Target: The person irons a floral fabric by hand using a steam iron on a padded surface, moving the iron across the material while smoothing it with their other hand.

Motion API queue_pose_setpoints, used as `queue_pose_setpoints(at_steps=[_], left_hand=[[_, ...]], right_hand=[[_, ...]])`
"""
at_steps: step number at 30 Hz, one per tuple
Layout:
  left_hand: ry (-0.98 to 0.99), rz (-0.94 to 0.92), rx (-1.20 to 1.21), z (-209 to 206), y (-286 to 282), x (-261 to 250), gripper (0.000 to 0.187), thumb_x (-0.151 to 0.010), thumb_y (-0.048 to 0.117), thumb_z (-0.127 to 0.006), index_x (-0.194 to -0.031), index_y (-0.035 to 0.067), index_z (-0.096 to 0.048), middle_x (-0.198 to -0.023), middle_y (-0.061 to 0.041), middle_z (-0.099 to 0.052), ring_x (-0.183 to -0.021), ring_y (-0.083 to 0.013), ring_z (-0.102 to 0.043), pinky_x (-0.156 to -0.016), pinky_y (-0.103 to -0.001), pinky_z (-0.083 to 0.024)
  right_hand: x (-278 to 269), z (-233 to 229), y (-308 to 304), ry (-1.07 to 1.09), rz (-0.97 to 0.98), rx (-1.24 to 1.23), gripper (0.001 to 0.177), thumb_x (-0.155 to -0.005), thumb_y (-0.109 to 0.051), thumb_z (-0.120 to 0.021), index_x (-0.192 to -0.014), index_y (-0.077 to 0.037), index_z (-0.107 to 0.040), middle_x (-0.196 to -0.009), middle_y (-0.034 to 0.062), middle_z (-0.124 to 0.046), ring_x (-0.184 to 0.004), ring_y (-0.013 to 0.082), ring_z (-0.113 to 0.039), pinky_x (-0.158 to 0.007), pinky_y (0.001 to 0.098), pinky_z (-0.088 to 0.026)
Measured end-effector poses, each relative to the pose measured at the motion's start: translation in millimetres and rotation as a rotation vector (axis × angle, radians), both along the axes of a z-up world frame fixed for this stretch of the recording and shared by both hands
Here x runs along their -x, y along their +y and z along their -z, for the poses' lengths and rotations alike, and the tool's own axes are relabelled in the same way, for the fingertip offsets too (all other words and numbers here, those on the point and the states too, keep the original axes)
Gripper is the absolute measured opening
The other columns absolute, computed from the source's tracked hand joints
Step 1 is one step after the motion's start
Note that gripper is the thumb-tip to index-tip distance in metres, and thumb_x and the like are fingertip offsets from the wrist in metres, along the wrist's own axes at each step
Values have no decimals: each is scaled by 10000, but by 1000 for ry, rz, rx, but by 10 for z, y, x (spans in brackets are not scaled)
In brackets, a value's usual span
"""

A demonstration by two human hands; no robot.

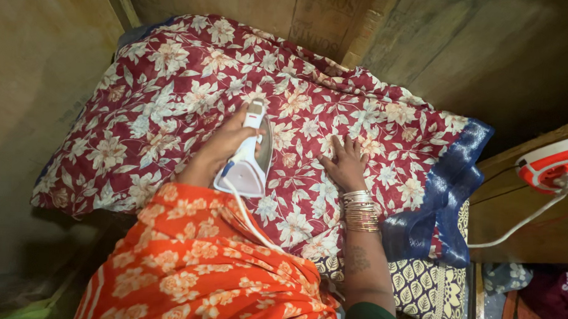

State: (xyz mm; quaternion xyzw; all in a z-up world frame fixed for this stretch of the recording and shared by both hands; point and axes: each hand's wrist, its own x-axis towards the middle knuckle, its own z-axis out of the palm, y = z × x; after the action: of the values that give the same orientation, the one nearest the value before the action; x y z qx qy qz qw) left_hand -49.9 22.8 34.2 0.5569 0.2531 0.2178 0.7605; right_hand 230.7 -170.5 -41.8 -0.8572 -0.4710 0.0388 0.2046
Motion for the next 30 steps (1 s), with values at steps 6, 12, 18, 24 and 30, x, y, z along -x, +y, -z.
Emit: queue_pose_setpoints(at_steps=[6, 12, 18, 24, 30], left_hand=[[-118, 159, 113, 5, -228, -13, 855, -922, 5, -563, -1646, 189, -148, -1065, -106, -668, -655, -148, -659, -538, -292, -582], [-102, 185, 80, 69, -67, -495, 899, -925, 36, -590, -1637, 196, -66, -1061, -113, -690, -651, -147, -664, -534, -278, -565], [-111, 170, -9, 54, 151, -1044, 923, -916, 52, -580, -1651, 146, -29, -1033, -137, -712, -653, -160, -673, -521, -295, -572], [-104, 140, -7, 50, 66, -1059, 935, -904, 44, -588, -1655, 170, -45, -957, -115, -686, -641, -167, -663, -518, -306, -567], [5, 169, 1, -44, -326, -618, 901, -895, 53, -566, -1652, 196, -98, -1025, -123, -687, -639, -160, -670, -504, -312, -581]], right_hand=[[14, -8, -4, 9, 3, 9, 845, -839, -649, -656, -1541, -224, -455, -1653, 228, -248, -1547, 442, -118, -1193, 668, -27], [5, -13, 4, 6, 5, 0, 840, -828, -639, -671, -1531, -224, -475, -1651, 229, -264, -1549, 435, -131, -1199, 675, -35], [-28, 37, -4, -10, -10, -15, 841, -824, -625, -679, -1532, -218, -475, -1636, 244, -279, -1544, 441, -141, -1180, 697, -59], [-36, 57, 1, -30, -3, 0, 828, -825, -630, -672, -1524, -231, -478, -1636, 235, -285, -1541, 450, -146, -1175, 706, -72], [-74, 97, -8, -3, -8, -10, 819, -859, -616, -640, -1540, -202, -453, -1641, 229, -280, -1537, 449, -145, -1180, 695, -51]])
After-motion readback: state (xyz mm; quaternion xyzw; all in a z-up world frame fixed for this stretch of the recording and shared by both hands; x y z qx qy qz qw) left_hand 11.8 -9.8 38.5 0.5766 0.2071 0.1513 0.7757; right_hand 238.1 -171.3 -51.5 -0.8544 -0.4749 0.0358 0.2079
